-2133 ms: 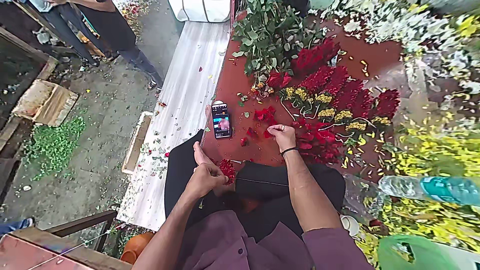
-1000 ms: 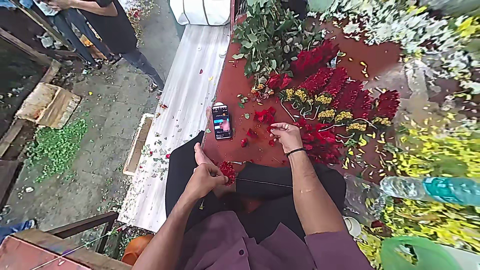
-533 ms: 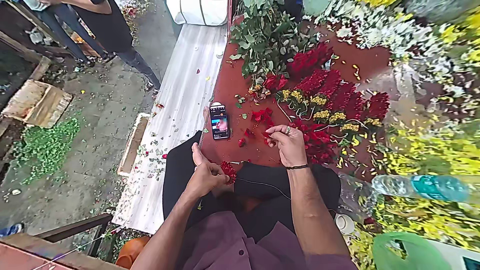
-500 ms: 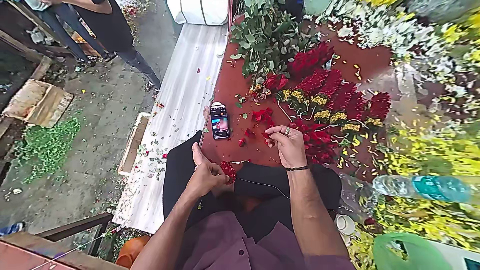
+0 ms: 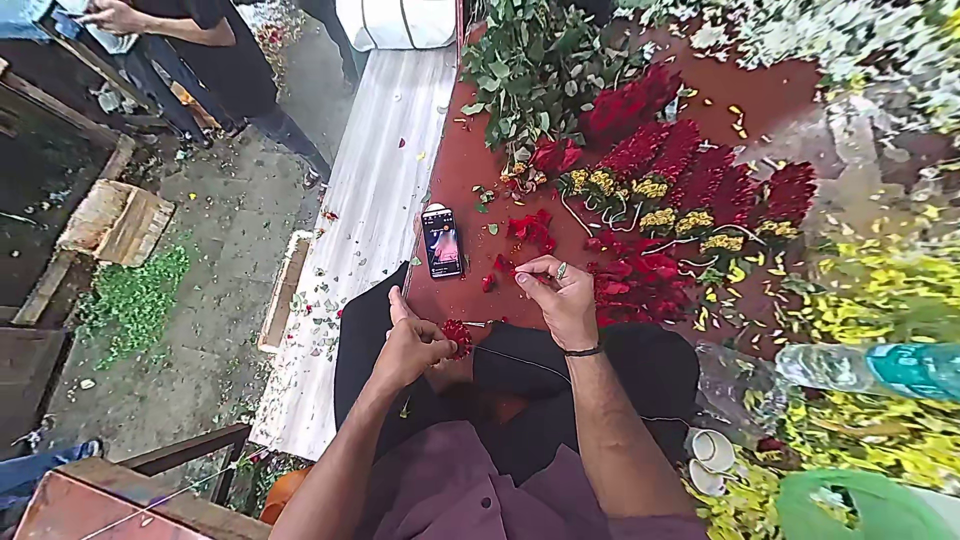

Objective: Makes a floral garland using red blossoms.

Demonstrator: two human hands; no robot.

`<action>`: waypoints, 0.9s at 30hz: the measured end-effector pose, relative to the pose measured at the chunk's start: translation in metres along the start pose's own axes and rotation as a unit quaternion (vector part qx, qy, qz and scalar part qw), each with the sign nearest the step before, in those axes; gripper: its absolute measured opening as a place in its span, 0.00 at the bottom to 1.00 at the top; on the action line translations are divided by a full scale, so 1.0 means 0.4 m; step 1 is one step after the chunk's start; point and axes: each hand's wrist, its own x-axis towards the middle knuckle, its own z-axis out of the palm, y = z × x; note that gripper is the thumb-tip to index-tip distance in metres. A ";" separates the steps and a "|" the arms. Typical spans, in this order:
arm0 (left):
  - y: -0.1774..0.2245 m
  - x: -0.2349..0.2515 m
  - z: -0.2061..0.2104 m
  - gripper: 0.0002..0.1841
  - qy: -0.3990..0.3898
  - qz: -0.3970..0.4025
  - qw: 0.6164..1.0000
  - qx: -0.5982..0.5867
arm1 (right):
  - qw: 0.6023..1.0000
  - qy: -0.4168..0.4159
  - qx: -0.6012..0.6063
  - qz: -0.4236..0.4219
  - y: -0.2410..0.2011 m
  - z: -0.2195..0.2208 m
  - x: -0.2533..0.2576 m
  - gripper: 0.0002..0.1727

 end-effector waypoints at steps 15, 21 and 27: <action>0.037 0.013 0.003 0.11 0.045 0.006 0.999 0.004 | 0.971 -0.111 0.161 0.136 -0.102 0.077 -0.110 0.23; 0.054 0.013 0.006 0.06 -0.006 0.037 0.999 -0.005 | 0.970 -0.126 0.073 0.196 -0.055 0.115 -0.117 0.26; 0.042 0.021 0.013 0.08 -0.017 0.042 0.999 -0.004 | 0.966 -0.123 0.003 0.227 -0.041 0.113 -0.114 0.34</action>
